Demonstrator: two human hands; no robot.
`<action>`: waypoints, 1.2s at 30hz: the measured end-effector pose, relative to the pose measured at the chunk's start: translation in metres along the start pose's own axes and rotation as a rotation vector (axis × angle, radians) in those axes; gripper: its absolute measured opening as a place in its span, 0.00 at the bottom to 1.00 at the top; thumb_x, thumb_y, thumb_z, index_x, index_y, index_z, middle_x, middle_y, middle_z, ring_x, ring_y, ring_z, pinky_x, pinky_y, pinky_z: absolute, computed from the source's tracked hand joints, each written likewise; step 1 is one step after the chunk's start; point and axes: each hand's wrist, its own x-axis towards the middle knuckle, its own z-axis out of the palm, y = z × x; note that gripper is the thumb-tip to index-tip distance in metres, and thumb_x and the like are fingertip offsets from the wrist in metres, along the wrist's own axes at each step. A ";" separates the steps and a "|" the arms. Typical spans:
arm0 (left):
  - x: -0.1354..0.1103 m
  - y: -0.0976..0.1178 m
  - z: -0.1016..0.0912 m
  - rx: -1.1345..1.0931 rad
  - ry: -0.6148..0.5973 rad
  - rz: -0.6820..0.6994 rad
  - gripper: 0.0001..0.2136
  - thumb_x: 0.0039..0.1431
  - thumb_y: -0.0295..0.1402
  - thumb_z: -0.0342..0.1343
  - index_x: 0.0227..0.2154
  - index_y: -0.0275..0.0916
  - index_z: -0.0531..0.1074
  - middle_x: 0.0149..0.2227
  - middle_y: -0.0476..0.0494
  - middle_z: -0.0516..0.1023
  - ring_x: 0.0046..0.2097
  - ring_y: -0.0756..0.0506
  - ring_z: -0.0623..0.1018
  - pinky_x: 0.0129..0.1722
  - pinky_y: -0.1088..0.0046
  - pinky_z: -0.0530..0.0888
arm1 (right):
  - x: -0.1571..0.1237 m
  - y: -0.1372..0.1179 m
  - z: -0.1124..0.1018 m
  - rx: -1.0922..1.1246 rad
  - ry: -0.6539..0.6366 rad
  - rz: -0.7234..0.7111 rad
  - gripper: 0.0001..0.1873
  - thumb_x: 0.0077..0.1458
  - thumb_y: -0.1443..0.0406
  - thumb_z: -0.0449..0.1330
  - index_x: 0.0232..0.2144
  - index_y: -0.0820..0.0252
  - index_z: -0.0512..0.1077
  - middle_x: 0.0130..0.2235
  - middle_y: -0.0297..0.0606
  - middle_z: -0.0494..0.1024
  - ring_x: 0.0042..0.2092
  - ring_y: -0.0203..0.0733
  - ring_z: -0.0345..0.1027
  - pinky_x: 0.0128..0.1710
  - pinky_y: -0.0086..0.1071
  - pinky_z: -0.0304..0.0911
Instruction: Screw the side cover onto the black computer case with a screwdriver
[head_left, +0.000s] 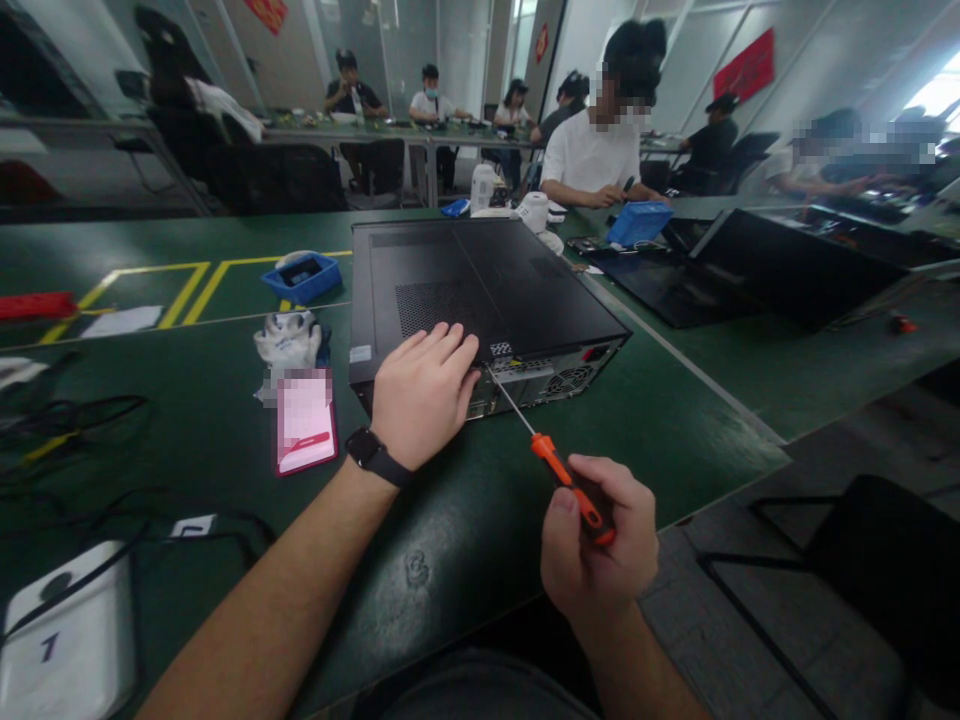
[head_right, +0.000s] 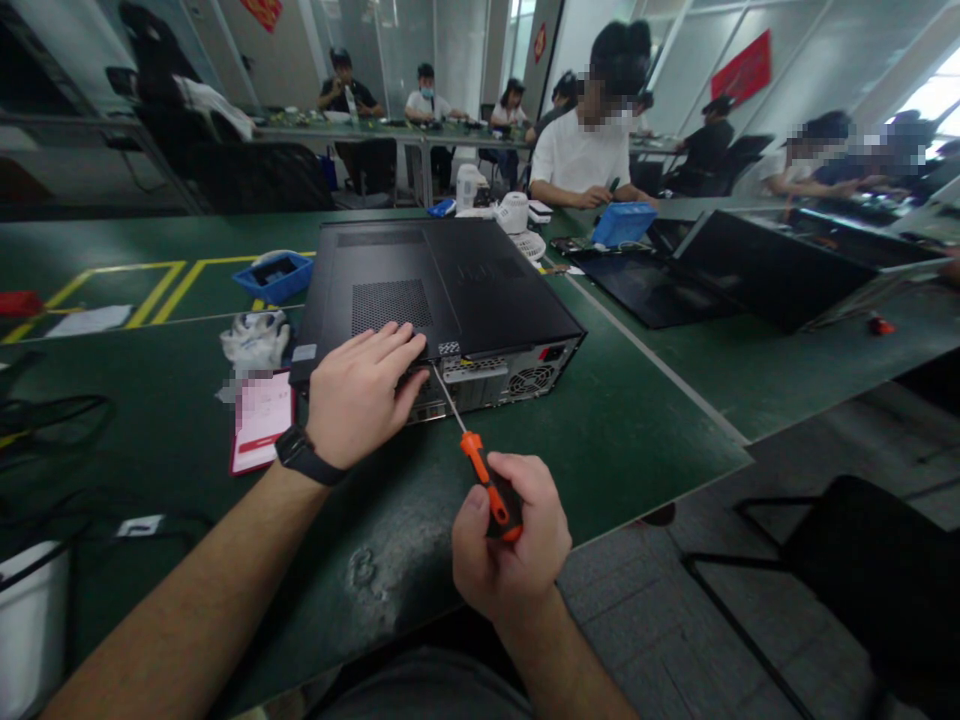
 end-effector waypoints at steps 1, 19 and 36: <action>0.000 0.000 0.000 -0.001 0.000 0.001 0.16 0.69 0.31 0.54 0.57 0.35 0.74 0.61 0.35 0.77 0.63 0.35 0.76 0.64 0.54 0.72 | -0.001 0.000 0.000 -0.019 0.003 0.014 0.16 0.58 0.69 0.61 0.50 0.57 0.73 0.39 0.36 0.79 0.32 0.37 0.75 0.31 0.32 0.73; 0.000 -0.001 0.002 -0.005 0.016 0.016 0.16 0.68 0.31 0.54 0.56 0.34 0.74 0.61 0.34 0.78 0.62 0.35 0.76 0.63 0.53 0.72 | -0.004 0.004 -0.002 -0.024 -0.014 0.111 0.10 0.64 0.66 0.58 0.47 0.57 0.75 0.35 0.35 0.81 0.30 0.36 0.76 0.29 0.30 0.71; -0.001 -0.001 0.003 0.001 0.010 0.011 0.16 0.69 0.31 0.54 0.57 0.34 0.74 0.61 0.34 0.77 0.63 0.35 0.76 0.64 0.53 0.72 | -0.002 0.003 -0.006 0.001 -0.110 0.064 0.15 0.62 0.66 0.58 0.52 0.58 0.71 0.40 0.40 0.80 0.34 0.39 0.77 0.32 0.33 0.73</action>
